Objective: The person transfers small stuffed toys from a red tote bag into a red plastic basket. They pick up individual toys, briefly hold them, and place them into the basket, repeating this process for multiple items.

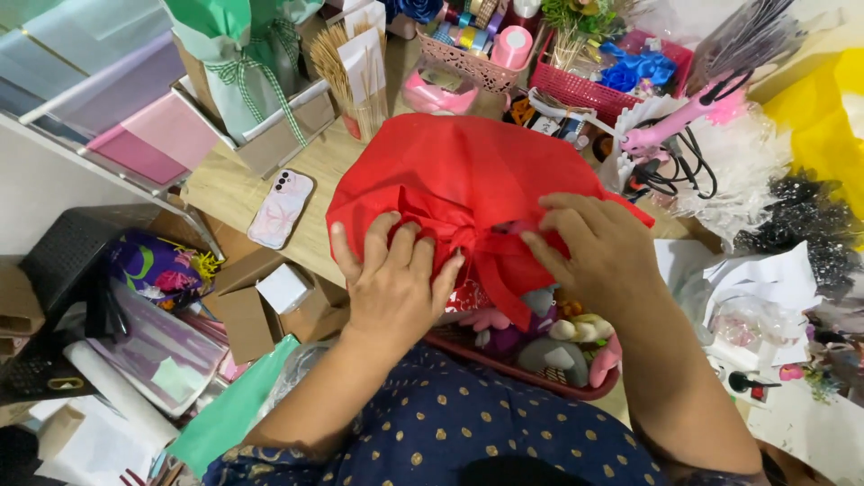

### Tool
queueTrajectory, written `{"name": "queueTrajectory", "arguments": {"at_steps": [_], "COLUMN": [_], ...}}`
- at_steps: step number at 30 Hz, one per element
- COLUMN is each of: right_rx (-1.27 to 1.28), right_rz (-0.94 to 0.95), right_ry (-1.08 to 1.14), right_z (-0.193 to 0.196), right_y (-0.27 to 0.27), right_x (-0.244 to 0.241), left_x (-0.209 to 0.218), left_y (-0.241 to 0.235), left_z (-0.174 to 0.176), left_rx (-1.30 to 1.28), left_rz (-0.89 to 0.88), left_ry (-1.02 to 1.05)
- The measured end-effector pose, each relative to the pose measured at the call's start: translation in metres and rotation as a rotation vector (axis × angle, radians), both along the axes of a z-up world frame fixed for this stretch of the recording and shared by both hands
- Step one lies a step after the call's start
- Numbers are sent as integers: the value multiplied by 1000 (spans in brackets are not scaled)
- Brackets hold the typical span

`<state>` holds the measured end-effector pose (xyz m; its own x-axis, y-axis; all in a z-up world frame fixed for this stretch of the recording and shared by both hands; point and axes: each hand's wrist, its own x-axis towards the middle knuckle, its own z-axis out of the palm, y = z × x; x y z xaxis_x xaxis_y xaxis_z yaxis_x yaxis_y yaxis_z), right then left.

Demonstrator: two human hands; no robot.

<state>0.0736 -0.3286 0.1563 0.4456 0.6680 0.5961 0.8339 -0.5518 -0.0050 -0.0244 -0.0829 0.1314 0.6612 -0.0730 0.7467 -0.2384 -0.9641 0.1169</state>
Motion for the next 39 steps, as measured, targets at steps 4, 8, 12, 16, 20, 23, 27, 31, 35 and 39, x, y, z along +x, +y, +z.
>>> {"name": "queueTrajectory", "arguments": {"at_steps": [4, 8, 12, 16, 20, 23, 27, 31, 35, 39], "right_rx": [-136, -123, -153, 55, 70, 35, -153, -358, -395, -348], "right_rz": [38, 76, -111, -369, -404, -116, 93, 133, 50, 89], "right_ry": [-315, -330, -435, -70, 226, -146, -61, 210, 205, 324], "right_z": [17, -9, -11, -18, 33, 49, 47, 40, 34, 30], "right_y": [37, 47, 12, -29, -12, 2, 8, -7, -24, -30], "right_x": [13, 32, 64, 100, 68, 35, 9, 3, 0, -3], "left_x": [-7, -10, -30, -65, -86, -84, -71, -67, -60, -59], "left_y": [-1, 13, 34, 64, 69, 47, 28, 22, 24, 17], "left_z": [-51, -79, -35, 2, 7, 21, 35, 57, 70, 46], "left_rx": [48, 93, 25, -53, -27, -89, -160, -443, -526, -350], "left_rz": [109, 127, 57, -29, -105, -240, -535, -977, -1081, -841], "left_ry": [127, 3, -30, 79, 246, 249, 296, 415, 496, 432]}}
